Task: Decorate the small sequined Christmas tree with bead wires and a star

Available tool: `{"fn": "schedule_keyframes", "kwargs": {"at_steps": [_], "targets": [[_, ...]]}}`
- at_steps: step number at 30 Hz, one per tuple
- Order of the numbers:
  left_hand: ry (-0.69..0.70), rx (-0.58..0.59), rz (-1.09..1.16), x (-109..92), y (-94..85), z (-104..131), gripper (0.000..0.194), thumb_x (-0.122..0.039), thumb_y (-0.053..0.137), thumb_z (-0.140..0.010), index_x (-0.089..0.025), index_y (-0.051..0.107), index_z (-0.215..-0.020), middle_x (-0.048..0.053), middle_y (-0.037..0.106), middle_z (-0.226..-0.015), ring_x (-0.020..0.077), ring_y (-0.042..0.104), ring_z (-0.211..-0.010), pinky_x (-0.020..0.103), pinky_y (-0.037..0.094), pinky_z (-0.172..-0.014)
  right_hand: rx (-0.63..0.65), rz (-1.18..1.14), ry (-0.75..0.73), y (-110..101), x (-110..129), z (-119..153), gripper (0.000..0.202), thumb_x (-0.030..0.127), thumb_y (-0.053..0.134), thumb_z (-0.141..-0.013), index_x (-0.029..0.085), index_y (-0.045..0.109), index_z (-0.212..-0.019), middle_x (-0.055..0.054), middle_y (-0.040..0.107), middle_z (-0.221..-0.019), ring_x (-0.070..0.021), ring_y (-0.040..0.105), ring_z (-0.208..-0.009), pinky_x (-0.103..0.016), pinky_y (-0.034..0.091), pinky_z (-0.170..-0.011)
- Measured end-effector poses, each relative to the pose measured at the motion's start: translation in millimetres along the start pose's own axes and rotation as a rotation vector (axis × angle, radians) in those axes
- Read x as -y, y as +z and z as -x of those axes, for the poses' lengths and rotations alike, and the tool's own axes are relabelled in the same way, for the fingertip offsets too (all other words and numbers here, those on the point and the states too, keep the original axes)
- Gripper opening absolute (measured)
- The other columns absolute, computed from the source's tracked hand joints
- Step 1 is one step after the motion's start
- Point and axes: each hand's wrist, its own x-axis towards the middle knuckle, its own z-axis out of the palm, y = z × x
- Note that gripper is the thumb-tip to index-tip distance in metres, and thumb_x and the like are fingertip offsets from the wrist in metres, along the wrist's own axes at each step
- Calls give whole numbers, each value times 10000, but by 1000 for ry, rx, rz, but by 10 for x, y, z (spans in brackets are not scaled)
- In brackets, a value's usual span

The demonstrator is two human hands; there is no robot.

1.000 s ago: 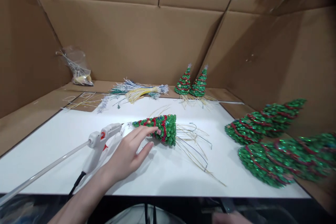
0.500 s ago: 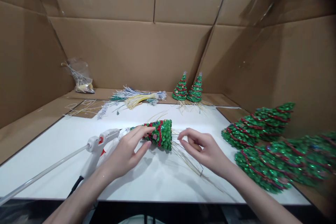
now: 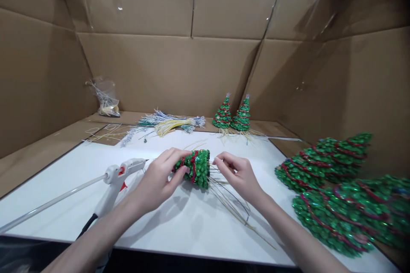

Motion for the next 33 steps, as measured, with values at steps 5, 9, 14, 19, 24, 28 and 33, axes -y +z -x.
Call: {"fn": "schedule_keyframes", "kwargs": {"at_steps": [5, 9, 14, 19, 24, 28, 33], "targets": [[22, -8, -58, -11, 109, -25, 306, -156, 443, -917, -209, 512, -1211, 82, 563, -1162, 220, 507, -1090, 364, 421, -930, -27, 138, -8, -141, -23, -239, 260, 356, 454, -861, 164, 591, -752, 67, 298, -487, -100, 306, -466, -239, 263, -505], [10, -32, -64, 29, 137, 29, 294, -168, 439, -924, -210, 509, -1207, 83, 530, -1201, 219, 478, -1131, 365, 395, -962, 108, 443, 93, -71, -239, -627, 264, 319, 411, -867, 163, 623, -839, 25, 460, -552, -125, 449, -551, -238, 315, -560], [-19, -29, -68, 72, 123, 118, 296, -173, 440, -924, -227, 497, -1209, 76, 515, -1210, 221, 470, -1131, 361, 392, -952, 293, 533, 168, 233, -627, -1097, 153, 270, 565, -793, 182, 684, -833, -22, 633, -715, -151, 574, -685, -236, 376, -607], [-28, -28, -49, 106, 116, 171, 298, -164, 436, -922, -235, 495, -1206, 72, 511, -1207, 218, 471, -1131, 350, 392, -950, 398, 654, 261, 431, -912, -1314, 213, 301, 600, -845, 149, 629, -992, -58, 646, -955, -181, 606, -871, -351, 484, -774], [-18, -45, -36, 90, 98, 166, 301, -160, 447, -916, -229, 500, -1204, 72, 512, -1207, 215, 469, -1134, 348, 387, -958, 463, 702, 284, 476, -985, -1362, 256, 324, 540, -902, 143, 592, -1075, -74, 614, -1087, -189, 602, -959, -402, 504, -836], [-5, -61, -29, 84, 90, 158, 291, -155, 450, -917, -221, 510, -1194, 70, 518, -1195, 207, 473, -1128, 343, 386, -956, 472, 709, 297, 386, -874, -1325, 230, 324, 552, -893, 140, 617, -1014, -65, 639, -1038, -178, 614, -925, -380, 504, -821], [18, -96, -19, 76, 55, 136, 265, -151, 455, -917, -198, 526, -1168, 77, 536, -1167, 202, 483, -1120, 336, 390, -954, 280, 767, 340, 73, -555, -1125, 138, 218, 553, -853, 164, 650, -935, -113, 692, -990, -245, 633, -948, -297, 438, -705]]}}
